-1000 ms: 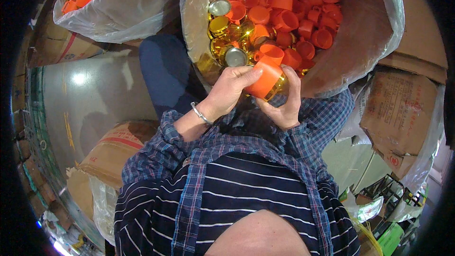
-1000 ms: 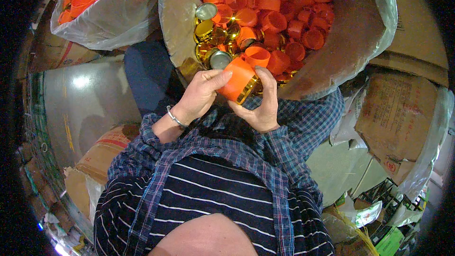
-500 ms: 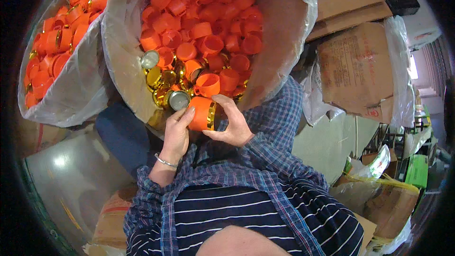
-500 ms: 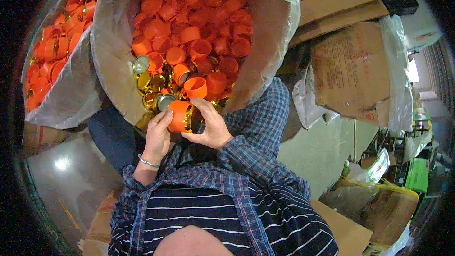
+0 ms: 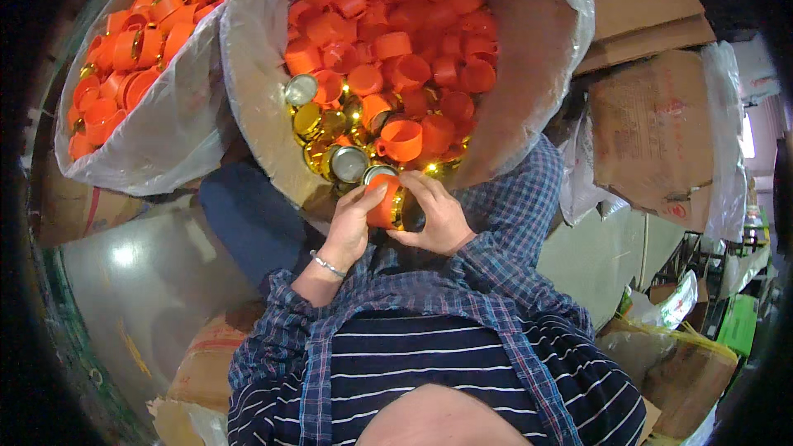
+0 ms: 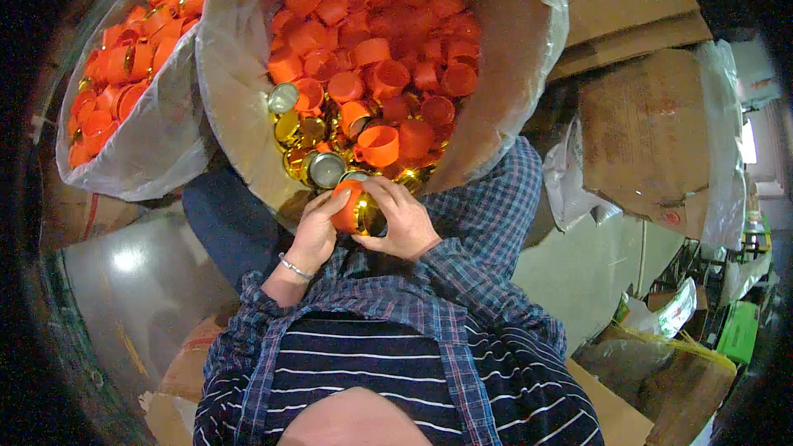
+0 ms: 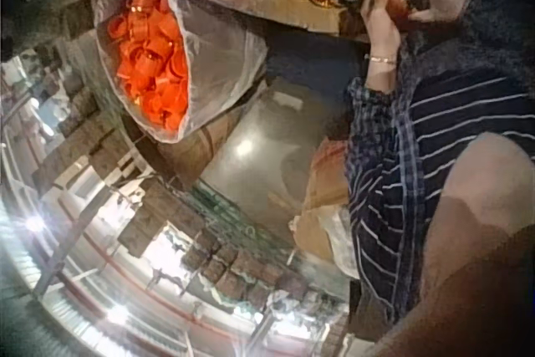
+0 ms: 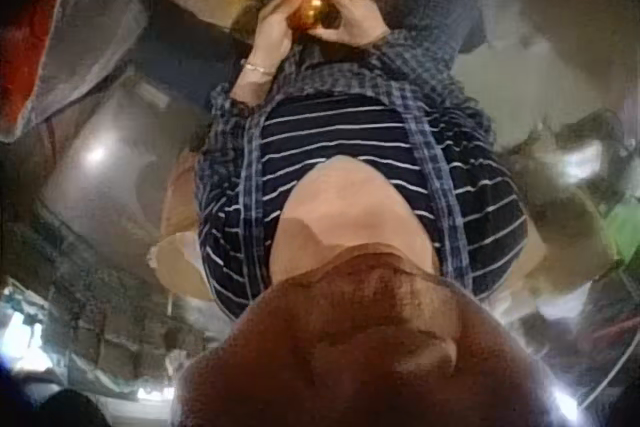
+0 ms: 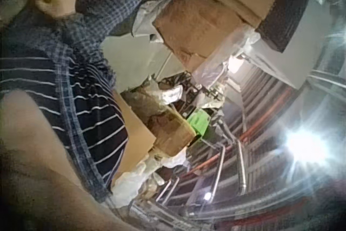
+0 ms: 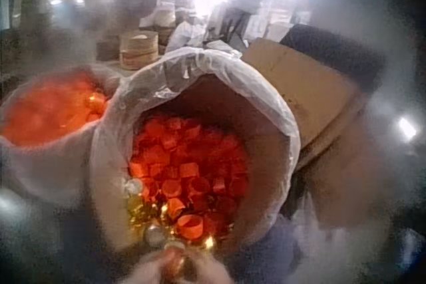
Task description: The person sits on the floor and repeatedly picks orange plastic cups and gold metallic discs from a large bag. They press each disc into the base of a cup and place the assembled unit into a second bag. The process continues with multiple items handled one at a time.
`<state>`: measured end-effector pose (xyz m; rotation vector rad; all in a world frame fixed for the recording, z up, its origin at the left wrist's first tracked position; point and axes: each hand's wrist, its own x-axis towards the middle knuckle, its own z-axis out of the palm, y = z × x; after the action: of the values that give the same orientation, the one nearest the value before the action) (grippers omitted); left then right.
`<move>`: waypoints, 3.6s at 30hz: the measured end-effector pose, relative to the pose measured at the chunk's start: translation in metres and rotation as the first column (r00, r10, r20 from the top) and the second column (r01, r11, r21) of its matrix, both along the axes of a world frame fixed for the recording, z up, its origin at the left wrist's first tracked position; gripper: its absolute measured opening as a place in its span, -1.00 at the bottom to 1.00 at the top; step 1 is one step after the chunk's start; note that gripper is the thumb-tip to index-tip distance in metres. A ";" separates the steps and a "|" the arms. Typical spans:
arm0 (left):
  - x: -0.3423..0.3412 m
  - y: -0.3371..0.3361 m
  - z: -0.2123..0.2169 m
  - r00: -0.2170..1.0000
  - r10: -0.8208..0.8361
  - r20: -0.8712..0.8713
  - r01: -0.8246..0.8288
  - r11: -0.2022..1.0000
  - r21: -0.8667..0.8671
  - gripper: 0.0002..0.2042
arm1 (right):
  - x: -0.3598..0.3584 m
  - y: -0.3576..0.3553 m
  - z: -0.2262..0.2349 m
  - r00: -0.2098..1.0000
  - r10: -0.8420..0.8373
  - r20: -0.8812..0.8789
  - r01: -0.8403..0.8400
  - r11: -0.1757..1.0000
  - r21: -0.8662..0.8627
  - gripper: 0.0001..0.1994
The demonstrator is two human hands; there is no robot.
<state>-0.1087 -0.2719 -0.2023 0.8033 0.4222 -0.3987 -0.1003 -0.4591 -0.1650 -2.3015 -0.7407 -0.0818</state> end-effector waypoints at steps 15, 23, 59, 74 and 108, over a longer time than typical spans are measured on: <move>0.006 0.005 -0.021 0.990 0.000 -0.140 0.021 0.989 0.148 -0.82 | 0.146 -0.069 -0.015 0.787 -0.567 0.245 0.612 0.661 -0.434 -0.21; 0.010 -0.003 -0.028 0.985 -0.066 -0.160 0.095 0.979 0.182 -0.81 | 0.215 -0.030 -0.096 0.970 -0.231 -0.076 0.185 0.904 -0.384 -0.52; 0.009 0.018 0.022 0.881 0.467 -0.079 -0.469 0.883 -0.012 -0.66 | 0.061 0.036 -0.024 0.906 -0.356 -0.231 0.389 0.914 0.116 -0.78; -0.005 0.006 0.076 0.870 0.493 0.002 -0.470 0.830 -0.300 -0.65 | 0.033 0.064 0.020 0.994 0.103 -0.047 -0.069 0.882 0.465 -0.33; -0.010 0.026 0.104 0.858 -0.333 0.391 -0.143 0.577 0.804 -0.36 | 0.040 0.058 0.072 0.954 0.020 -0.299 0.090 0.932 0.350 -0.69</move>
<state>-0.1191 -0.2457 -0.0979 1.8222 0.0194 -0.0429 -0.0601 -0.4009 -0.0926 -1.9178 -0.4811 0.1047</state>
